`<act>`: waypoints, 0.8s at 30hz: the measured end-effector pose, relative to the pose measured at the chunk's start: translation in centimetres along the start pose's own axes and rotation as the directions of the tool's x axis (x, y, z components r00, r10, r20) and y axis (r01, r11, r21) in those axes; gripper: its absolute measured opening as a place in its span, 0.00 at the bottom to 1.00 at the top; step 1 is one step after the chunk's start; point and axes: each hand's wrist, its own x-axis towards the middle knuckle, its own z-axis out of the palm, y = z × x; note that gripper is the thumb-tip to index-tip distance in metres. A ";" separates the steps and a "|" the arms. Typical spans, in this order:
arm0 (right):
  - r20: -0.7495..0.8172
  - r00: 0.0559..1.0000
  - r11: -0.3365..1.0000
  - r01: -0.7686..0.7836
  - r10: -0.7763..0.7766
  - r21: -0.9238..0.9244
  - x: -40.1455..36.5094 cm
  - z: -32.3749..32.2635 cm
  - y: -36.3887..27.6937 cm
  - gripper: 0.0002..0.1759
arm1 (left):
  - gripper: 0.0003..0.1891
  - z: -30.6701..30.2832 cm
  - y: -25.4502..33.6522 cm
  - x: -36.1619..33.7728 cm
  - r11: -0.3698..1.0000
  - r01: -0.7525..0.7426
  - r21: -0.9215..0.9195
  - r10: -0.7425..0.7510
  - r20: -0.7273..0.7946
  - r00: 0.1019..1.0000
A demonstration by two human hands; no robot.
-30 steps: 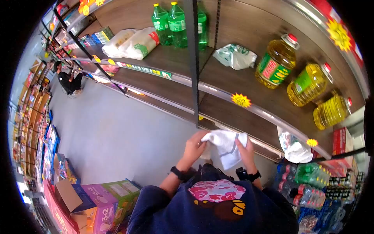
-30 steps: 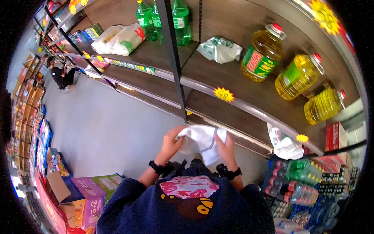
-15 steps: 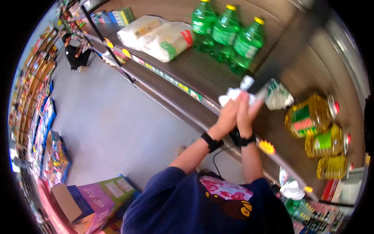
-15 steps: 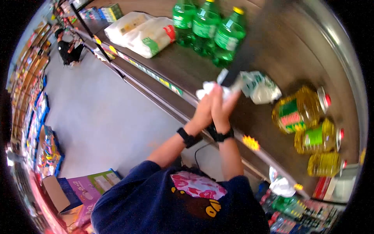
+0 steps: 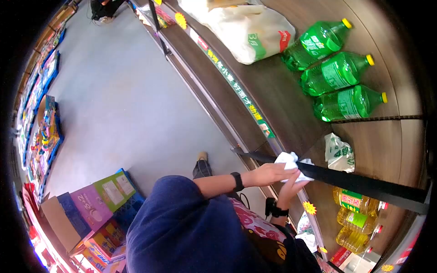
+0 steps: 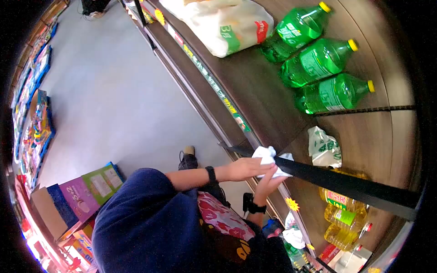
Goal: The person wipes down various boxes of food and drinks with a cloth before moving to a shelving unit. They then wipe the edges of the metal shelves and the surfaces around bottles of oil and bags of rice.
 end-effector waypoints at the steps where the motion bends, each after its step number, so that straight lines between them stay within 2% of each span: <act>1: 0.006 0.999 0.995 -0.051 0.051 -0.086 -0.5 -0.5 -0.2 0.29 | 0.27 0.0 0.0 -1.1 1.000 0.004 0.007 -0.004 -0.004 1.000; 3: -0.080 0.995 0.989 -0.068 0.058 -0.130 -1.5 -1.3 -0.2 0.28 | 0.25 0.0 -0.1 -3.0 0.998 -0.025 -0.056 0.028 0.053 0.998; 4: -0.150 0.988 0.995 0.010 -0.025 -0.095 -2.0 -1.6 -0.3 0.24 | 0.23 -0.4 0.0 -3.8 0.997 0.018 -0.081 -0.009 0.116 0.993; 5: -0.165 0.986 0.996 0.011 -0.025 -0.090 -2.5 -2.7 0.1 0.24 | 0.23 -0.9 0.1 -4.4 0.997 0.006 -0.079 0.004 0.125 0.992; 6: 0.043 0.995 0.960 0.097 -0.088 -0.263 -3.3 -4.1 0.5 0.20 | 0.23 -1.3 0.3 -4.8 0.979 0.110 -0.172 -0.085 0.146 0.986; 7: 0.253 0.962 0.890 0.205 -0.105 -0.407 -3.9 -4.9 1.0 0.17 | 0.23 -1.6 0.3 -5.0 0.942 0.215 -0.259 -0.171 0.180 0.969; 8: 0.311 0.901 0.908 0.371 -0.301 -0.195 -4.0 -4.0 -1.7 0.12 | 0.23 -1.5 -0.1 -5.2 0.958 0.171 -0.230 -0.150 0.105 0.983; 9: 0.389 0.822 0.859 0.495 -0.415 -0.128 -3.8 -3.7 -2.9 0.11 | 0.23 -2.3 0.5 -4.8 0.960 0.159 -0.229 -0.131 0.132 0.982; 11: 0.558 0.766 0.841 0.500 -0.319 -0.206 -4.2 -4.1 -4.5 0.11 | 0.25 -4.7 2.5 -2.9 0.904 0.396 -0.160 -0.332 0.319 0.888; 12: 0.488 0.765 0.806 0.562 -0.420 -0.187 -4.0 -3.4 -7.2 0.10 | 0.28 -5.1 3.1 -1.7 0.835 0.514 -0.195 -0.413 0.395 0.821; 13: 0.466 0.749 0.773 0.604 -0.470 -0.192 -4.0 -3.6 -6.7 0.11 | 0.32 -3.9 2.5 -1.9 0.889 0.386 -0.246 -0.308 0.302 0.902; 15: 0.344 0.677 0.703 0.708 -0.650 -0.064 -2.3 -3.6 -8.6 0.13 | 0.30 -4.3 3.3 -0.2 0.921 0.275 -0.275 -0.217 0.225 0.950; 17: 0.200 0.728 0.745 0.667 -0.656 0.012 -1.0 -4.4 -9.0 0.15 | 0.31 -6.0 4.7 1.7 0.920 0.279 -0.276 -0.220 0.227 0.949; 19: 0.139 0.706 0.718 0.693 -0.694 0.064 0.8 -6.2 -10.8 0.17 | 0.30 -6.9 5.9 3.6 0.953 0.143 -0.266 -0.129 0.067 0.989; 20: 0.184 0.696 0.717 0.691 -0.695 0.095 1.8 -7.4 -12.2 0.20 | 0.28 -7.8 7.3 4.9 0.954 0.120 -0.276 -0.125 0.000 0.992; 22: 0.248 0.648 0.690 0.707 -0.720 0.158 3.1 -9.0 -12.9 0.29 | 0.23 -8.0 9.0 7.2 0.965 -0.098 -0.245 0.030 -0.266 0.964; 23: 0.268 0.525 0.556 0.829 -0.808 0.053 3.9 -10.2 -14.6 0.33 | 0.21 -8.4 9.9 8.4 0.954 -0.211 -0.214 0.119 -0.375 0.919; 24: 0.243 0.614 0.652 0.746 -0.751 0.134 3.7 -11.2 -17.1 0.35 | 0.20 -8.9 11.5 9.1 0.958 -0.219 -0.184 0.124 -0.424 0.897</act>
